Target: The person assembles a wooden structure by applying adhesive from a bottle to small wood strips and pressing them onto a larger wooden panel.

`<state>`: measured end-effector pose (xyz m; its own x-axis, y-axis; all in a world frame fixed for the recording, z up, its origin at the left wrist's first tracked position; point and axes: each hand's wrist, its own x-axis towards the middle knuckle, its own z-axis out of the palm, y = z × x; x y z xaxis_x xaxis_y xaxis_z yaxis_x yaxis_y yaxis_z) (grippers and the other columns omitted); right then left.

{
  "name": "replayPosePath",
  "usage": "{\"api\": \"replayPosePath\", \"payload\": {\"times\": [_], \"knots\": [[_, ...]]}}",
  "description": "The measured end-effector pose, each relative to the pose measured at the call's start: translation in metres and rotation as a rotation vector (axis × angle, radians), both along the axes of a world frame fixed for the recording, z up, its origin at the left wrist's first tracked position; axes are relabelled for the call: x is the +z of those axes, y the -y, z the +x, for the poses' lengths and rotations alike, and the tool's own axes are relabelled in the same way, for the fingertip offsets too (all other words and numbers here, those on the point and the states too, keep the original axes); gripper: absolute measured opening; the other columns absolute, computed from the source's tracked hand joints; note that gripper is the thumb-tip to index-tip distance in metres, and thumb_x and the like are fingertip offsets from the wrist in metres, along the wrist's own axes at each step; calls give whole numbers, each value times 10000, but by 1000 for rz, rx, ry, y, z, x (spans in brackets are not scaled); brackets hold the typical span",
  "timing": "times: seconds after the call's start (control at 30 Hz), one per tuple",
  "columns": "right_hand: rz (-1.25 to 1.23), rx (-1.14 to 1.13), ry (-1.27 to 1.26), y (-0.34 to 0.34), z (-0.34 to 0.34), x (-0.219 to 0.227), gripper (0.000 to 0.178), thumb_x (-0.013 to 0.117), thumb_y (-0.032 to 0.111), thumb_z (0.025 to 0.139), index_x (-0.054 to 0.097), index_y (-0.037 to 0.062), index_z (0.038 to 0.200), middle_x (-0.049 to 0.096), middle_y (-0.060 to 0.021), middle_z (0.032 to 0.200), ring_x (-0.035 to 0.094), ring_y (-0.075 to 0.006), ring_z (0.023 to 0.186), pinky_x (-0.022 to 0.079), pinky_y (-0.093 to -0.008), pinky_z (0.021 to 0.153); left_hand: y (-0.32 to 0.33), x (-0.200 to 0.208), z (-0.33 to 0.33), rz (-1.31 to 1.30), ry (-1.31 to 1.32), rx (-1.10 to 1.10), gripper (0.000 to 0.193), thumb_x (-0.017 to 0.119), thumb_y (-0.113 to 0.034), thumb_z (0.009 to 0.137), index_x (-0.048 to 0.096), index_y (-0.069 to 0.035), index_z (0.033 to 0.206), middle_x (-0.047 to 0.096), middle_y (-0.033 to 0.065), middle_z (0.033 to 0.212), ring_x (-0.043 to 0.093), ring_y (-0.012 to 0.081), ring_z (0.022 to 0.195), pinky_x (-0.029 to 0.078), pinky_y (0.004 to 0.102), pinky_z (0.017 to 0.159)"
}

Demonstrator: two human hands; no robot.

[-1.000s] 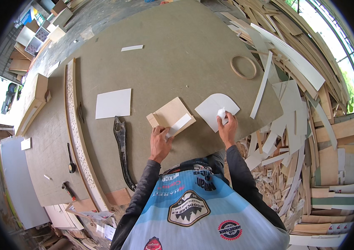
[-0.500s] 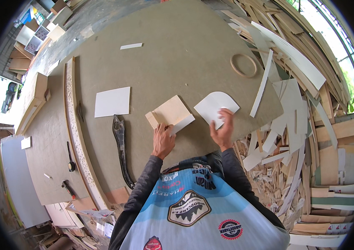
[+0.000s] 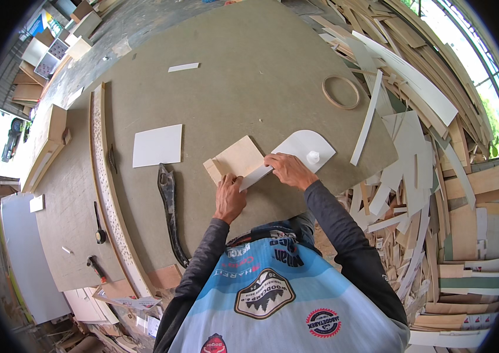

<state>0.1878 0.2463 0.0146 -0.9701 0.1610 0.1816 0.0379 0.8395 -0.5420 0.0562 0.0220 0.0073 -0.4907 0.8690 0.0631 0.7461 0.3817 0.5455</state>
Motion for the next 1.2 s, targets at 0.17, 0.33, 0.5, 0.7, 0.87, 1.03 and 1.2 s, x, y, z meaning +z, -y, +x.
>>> {"api": "replayPosePath", "payload": {"times": [0.17, 0.33, 0.5, 0.7, 0.87, 1.03, 1.2], "knots": [[19, 43, 25, -5, -4, -4, 170, 603, -50, 824, 657, -3, 979, 710, -145, 1046, 697, -364, 980, 578, -443, 858, 0, 0, 1, 1, -11, -5, 429, 775, -92, 771, 691, 5, 1180, 599, 137, 1108, 561, 330, 1107, 457, 435, 955], [0, 71, 74, -9, -7, -9, 200, 665, -51, 803, 646, -11, 999, 686, -150, 1080, 678, -384, 1016, 566, -458, 878, -2, 3, 2, 19, -8, 8, 420, 782, -63, 764, 703, 3, 1170, 614, 149, 1072, 580, 343, 1089, 473, 434, 973], [-5, 75, 88, -10, -7, -10, 186, 671, -39, 800, 649, -15, 984, 687, -152, 1069, 682, -384, 1003, 566, -456, 877, -2, 1, 1, 20, -13, -5, 429, 780, -65, 764, 698, 4, 1179, 613, 152, 1071, 581, 347, 1085, 474, 436, 969], [-28, 74, 63, -11, -6, -9, 174, 686, -19, 786, 646, -20, 956, 691, -166, 1012, 686, -394, 957, 566, -461, 842, 0, 0, 1, 36, -37, -19, 438, 783, -71, 768, 692, 1, 1191, 616, 158, 1072, 584, 354, 1074, 475, 439, 960], [-64, 42, 92, -14, -7, -7, 149, 686, -6, 778, 624, -25, 913, 682, -207, 902, 679, -423, 892, 547, -487, 773, -2, 0, 1, 26, -39, -33, 442, 783, -67, 768, 684, 9, 1192, 620, 162, 1090, 586, 356, 1080, 480, 439, 954], [-86, 22, 43, -13, -6, -11, 107, 679, -6, 778, 615, -40, 857, 684, -224, 883, 677, -435, 876, 542, -496, 759, -2, -2, 1, 8, -72, -62, 444, 769, -93, 789, 670, 8, 1211, 609, 149, 1118, 575, 335, 1094, 467, 427, 962], [-57, -9, -66, -8, -3, -21, 81, 672, 0, 780, 617, -59, 769, 705, -194, 885, 689, -417, 874, 562, -487, 783, 0, -6, 1, 20, -95, -82, 464, 757, -79, 797, 649, 13, 1238, 606, 150, 1115, 572, 339, 1096, 467, 428, 962]]}}
